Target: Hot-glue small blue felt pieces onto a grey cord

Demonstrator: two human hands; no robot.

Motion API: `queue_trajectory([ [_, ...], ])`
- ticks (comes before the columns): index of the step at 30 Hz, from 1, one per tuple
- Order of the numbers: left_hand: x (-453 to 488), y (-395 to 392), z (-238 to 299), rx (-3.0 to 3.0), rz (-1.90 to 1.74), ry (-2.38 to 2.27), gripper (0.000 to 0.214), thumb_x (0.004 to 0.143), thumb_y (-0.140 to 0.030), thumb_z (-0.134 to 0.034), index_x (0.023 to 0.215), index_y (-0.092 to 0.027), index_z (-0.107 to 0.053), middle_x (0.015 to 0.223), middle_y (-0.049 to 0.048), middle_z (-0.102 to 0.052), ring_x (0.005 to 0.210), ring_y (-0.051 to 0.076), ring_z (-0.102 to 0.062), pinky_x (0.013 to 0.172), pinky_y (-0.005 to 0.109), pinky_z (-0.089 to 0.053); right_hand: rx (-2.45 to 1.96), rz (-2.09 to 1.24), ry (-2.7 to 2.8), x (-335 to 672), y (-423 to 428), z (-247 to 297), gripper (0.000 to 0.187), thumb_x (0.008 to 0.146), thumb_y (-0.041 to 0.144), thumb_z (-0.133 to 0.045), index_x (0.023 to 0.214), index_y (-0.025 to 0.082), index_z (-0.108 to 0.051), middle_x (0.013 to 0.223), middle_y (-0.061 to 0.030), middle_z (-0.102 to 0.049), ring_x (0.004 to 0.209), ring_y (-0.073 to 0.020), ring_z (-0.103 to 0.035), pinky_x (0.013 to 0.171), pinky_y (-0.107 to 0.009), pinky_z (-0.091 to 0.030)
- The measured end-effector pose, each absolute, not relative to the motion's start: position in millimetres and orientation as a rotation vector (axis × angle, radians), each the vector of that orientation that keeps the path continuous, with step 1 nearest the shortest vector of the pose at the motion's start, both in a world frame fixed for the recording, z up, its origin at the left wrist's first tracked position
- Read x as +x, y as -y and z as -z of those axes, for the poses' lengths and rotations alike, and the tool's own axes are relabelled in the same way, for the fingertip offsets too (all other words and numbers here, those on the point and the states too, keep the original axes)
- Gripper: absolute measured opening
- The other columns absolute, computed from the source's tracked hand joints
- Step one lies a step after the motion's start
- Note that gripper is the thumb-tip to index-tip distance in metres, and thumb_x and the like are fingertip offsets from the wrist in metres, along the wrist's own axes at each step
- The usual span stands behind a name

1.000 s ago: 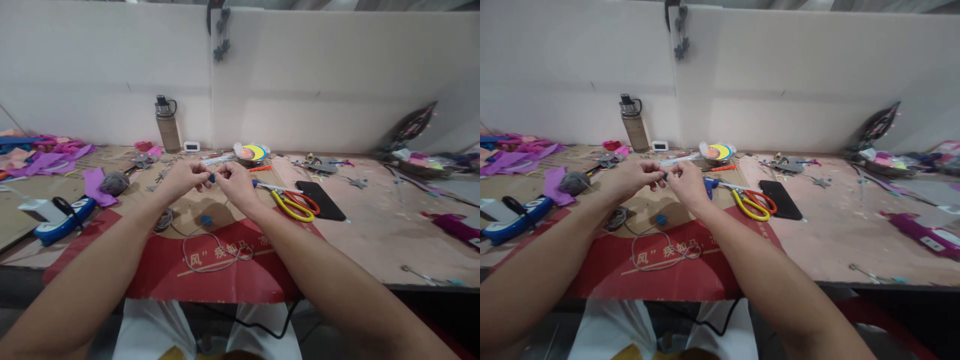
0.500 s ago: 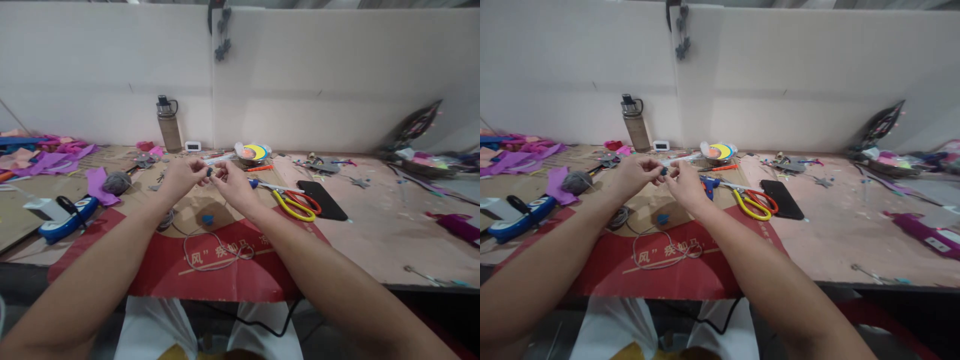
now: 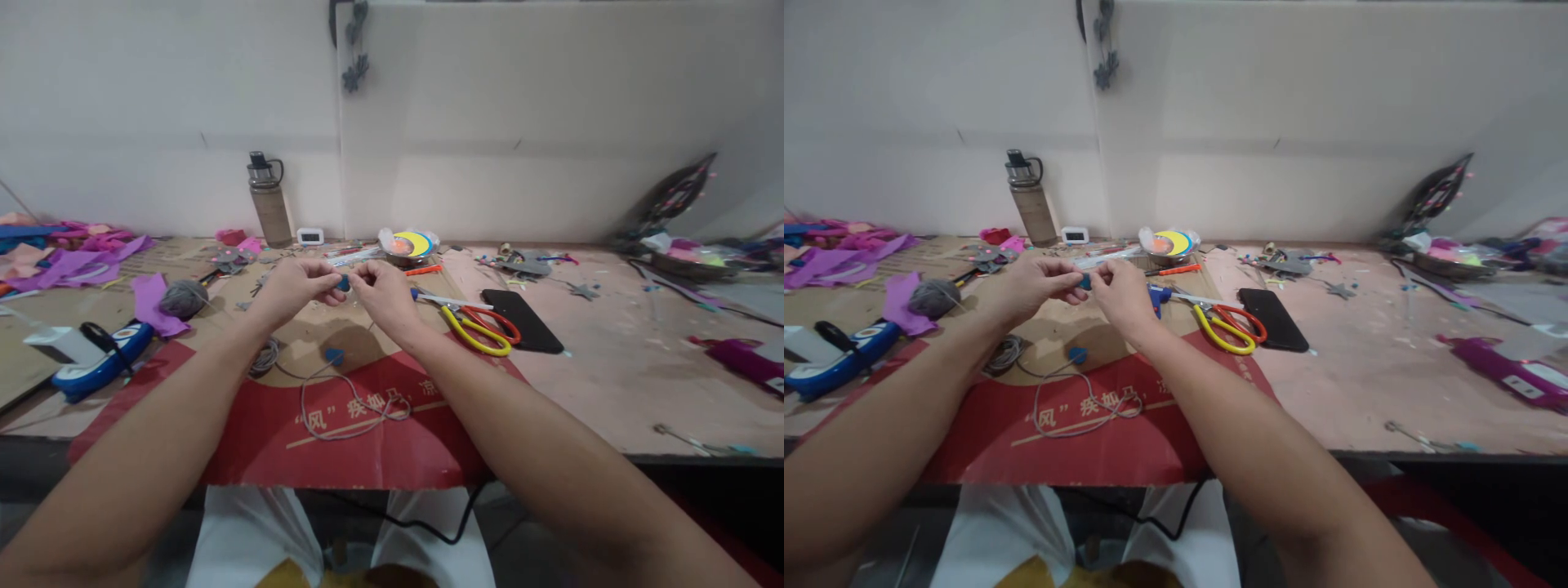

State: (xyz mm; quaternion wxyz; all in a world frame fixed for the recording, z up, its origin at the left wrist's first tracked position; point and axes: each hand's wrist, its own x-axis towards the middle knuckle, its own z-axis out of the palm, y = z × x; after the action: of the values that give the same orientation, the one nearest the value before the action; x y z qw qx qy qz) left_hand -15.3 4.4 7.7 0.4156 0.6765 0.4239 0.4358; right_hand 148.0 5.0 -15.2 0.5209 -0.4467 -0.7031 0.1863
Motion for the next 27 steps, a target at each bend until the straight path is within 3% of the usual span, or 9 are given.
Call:
queue_trajectory([
  [5,-14.7,-3.3,-8.9,1.794,-1.092,-1.121,0.015,0.073,-0.026,-0.072,0.080,-0.013,-0.072,0.066,0.0084,-0.072,0.060,0.015,-0.068,0.060,0.024,-0.055,-1.090,-0.471,1.692,146.0,-3.2,13.9,0.016,0.081,0.022,-0.055,0.065,0.019,-0.054,0.067,0.0004,-0.058,0.064,-0.0118,-0.049,0.065,-0.027,-0.036],
  [11,-16.6,-1.7,-12.1,1.821,-1.397,-1.296,0.005,0.073,-0.017,-0.069,0.077,-0.014,-0.069,0.058,0.0028,-0.067,0.048,0.012,-0.063,0.048,0.020,-0.049,-1.040,-0.636,1.751,138.9,2.7,13.3,0.007,0.085,0.021,-0.055,0.087,0.018,-0.061,0.081,-0.0021,-0.065,0.074,-0.0140,-0.057,0.071,-0.028,-0.041],
  [17,-29.0,-19.6,-8.2,1.479,-1.626,-1.209,0.009,0.077,-0.022,-0.065,0.077,-0.013,-0.064,0.063,0.0020,-0.065,0.053,0.013,-0.064,0.051,0.022,-0.052,-0.819,-0.323,2.148,116.1,33.9,17.7,0.019,0.092,0.019,-0.047,0.088,0.019,-0.066,0.096,-0.0065,-0.067,0.092,-0.0172,-0.056,0.085,-0.031,-0.041],
  [22,-38.6,-30.3,-7.8,1.163,-1.734,-0.932,0.004,0.080,-0.017,-0.065,0.079,-0.015,-0.061,0.068,0.0013,-0.067,0.058,0.010,-0.065,0.056,0.019,-0.053,-0.691,-0.112,2.402,105.3,55.4,12.4,0.033,0.094,0.040,-0.047,0.079,0.020,-0.068,0.092,-0.0075,-0.066,0.090,-0.0201,-0.053,0.080,-0.034,-0.038],
  [27,-39.7,-28.9,-10.6,1.058,-1.732,-0.841,0.002,0.081,-0.012,-0.061,0.080,-0.013,-0.061,0.065,0.0002,-0.065,0.059,0.008,-0.065,0.058,0.018,-0.053,-1.119,-0.245,2.102,154.7,32.5,-16.9,0.020,0.090,0.032,-0.051,0.079,0.019,-0.062,0.074,-0.0044,-0.064,0.064,-0.0145,-0.051,0.061,-0.029,-0.033],
])
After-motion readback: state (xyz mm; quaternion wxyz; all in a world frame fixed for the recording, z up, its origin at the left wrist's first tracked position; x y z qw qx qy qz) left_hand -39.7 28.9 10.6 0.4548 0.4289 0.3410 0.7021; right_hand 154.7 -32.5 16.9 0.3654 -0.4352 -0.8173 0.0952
